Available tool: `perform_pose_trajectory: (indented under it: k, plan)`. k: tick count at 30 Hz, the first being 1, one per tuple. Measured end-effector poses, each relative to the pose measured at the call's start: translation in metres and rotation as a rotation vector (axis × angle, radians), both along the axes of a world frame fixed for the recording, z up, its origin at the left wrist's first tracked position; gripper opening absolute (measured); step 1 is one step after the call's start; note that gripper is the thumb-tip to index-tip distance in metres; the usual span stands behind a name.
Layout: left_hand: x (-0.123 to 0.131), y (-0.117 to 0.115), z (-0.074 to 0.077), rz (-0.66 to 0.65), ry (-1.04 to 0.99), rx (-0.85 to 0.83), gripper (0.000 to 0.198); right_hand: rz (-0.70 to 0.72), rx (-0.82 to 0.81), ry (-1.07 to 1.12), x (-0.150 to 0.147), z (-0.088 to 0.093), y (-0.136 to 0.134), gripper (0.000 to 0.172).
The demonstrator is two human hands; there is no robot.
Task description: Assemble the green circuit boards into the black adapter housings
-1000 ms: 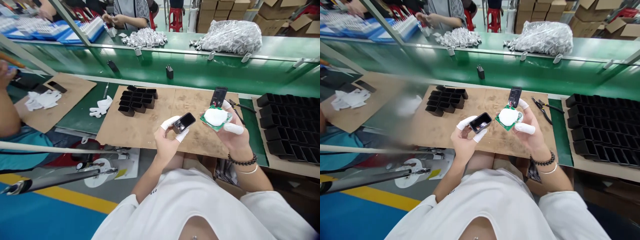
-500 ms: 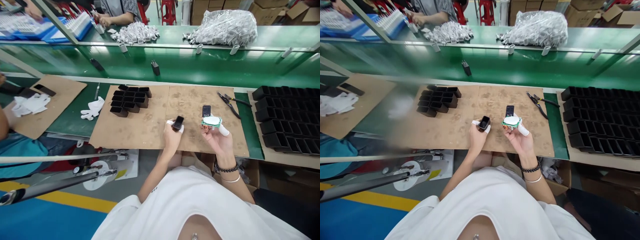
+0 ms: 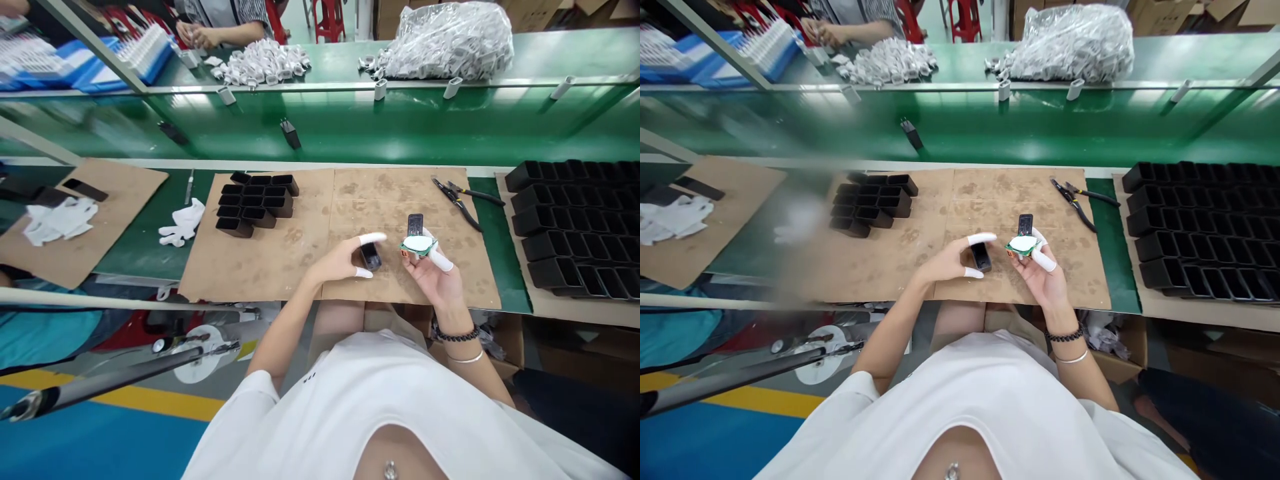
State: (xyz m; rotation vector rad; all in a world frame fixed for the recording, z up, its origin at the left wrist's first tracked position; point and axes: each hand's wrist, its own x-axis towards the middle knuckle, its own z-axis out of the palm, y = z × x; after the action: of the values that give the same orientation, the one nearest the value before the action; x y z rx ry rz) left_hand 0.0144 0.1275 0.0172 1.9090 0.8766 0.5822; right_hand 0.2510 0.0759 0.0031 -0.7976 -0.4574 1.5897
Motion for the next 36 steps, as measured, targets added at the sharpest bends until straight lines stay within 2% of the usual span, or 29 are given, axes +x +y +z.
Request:
perform_pose_trajectory:
  k: [2,3,5,7,9,11,14,16,21,26,30,36]
  plan:
    - [0.017,-0.006,-0.004,0.162,0.110,0.071,0.058,-0.037,0.018,-0.036,-0.001,-0.002,-0.002,0.039]
    - [0.025,-0.013,-0.006,0.268,0.187,0.105,0.058,-0.069,0.032,-0.062,-0.001,-0.003,-0.003,0.043]
    - [0.034,-0.027,-0.010,0.389,0.288,0.110,0.079,-0.144,0.066,-0.140,-0.001,-0.005,-0.004,0.054]
    - [0.036,-0.036,-0.013,0.383,0.258,0.041,0.105,-0.205,0.112,-0.235,-0.001,-0.006,-0.004,0.065]
    - [0.032,-0.035,-0.018,0.336,0.149,-0.044,0.116,-0.224,0.164,-0.323,-0.003,-0.006,-0.003,0.074]
    - [0.028,-0.026,-0.022,0.282,0.062,-0.099,0.111,-0.205,0.210,-0.381,-0.007,-0.004,-0.002,0.078]
    - [0.028,-0.012,-0.025,0.210,0.021,-0.081,0.086,-0.170,0.266,-0.418,-0.016,0.000,-0.001,0.082]
    - [0.033,-0.009,-0.024,0.236,-0.008,-0.028,0.072,-0.198,0.304,-0.454,-0.022,0.002,-0.001,0.085]
    - [0.043,-0.026,-0.009,0.410,-0.122,0.052,0.070,-0.327,0.421,-0.581,-0.027,0.012,-0.011,0.080]
    - [0.044,-0.047,0.019,0.401,-0.258,0.145,0.060,-0.281,0.612,-0.692,-0.023,0.032,-0.028,0.070]
    - [0.044,-0.054,0.033,0.367,-0.287,0.219,0.058,-0.166,0.512,-0.717,-0.020,0.040,-0.036,0.069]
    - [0.043,-0.055,0.036,0.361,-0.274,0.223,0.060,-0.220,0.434,-0.714,-0.018,0.040,-0.038,0.074]
